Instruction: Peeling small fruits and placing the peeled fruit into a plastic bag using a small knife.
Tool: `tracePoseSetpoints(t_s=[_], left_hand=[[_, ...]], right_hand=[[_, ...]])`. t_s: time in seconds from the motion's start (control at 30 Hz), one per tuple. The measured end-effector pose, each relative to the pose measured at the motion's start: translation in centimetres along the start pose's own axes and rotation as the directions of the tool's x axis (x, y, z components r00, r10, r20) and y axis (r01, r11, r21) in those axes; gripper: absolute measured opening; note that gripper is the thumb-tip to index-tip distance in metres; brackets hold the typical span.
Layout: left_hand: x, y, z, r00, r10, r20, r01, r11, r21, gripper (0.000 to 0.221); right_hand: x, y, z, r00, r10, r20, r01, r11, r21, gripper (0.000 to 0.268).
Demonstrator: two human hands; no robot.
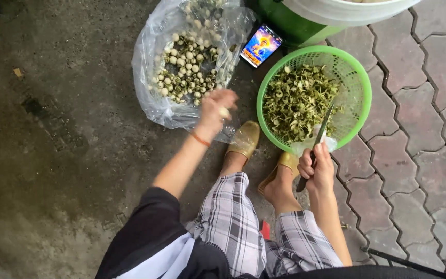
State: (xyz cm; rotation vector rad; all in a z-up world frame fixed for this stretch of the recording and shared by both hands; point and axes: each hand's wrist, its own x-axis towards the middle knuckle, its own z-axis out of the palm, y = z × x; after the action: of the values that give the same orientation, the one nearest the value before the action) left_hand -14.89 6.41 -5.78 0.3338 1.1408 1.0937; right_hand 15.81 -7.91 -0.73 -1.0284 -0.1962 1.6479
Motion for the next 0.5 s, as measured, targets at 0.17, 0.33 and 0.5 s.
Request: tracePoseSetpoints(t_s=[0.17, 0.33, 0.5], left_hand=[[13.3, 2.8, -12.8, 0.824, 0.557, -0.105, -0.296, 0.581, 0.758, 0.009], [20.0, 3.2, -19.4, 0.84, 0.53, 0.119, -0.082, -0.092, 0.992, 0.026], [17.7, 2.7, -20.1, 0.88, 0.364, 0.306, -0.217, -0.266, 0.939, 0.04]], right_hand=[[0.0, -0.2, 1.6, 1.0, 0.016, -0.021, -0.017, 1.0, -0.017, 0.021], [0.7, 1.6, -1.1, 0.978, 0.11, -0.178, -0.124, 0.99, -0.07, 0.007], [1.5, 4.2, -2.6, 0.915, 0.085, -0.395, -0.132, 0.987, -0.094, 0.015]])
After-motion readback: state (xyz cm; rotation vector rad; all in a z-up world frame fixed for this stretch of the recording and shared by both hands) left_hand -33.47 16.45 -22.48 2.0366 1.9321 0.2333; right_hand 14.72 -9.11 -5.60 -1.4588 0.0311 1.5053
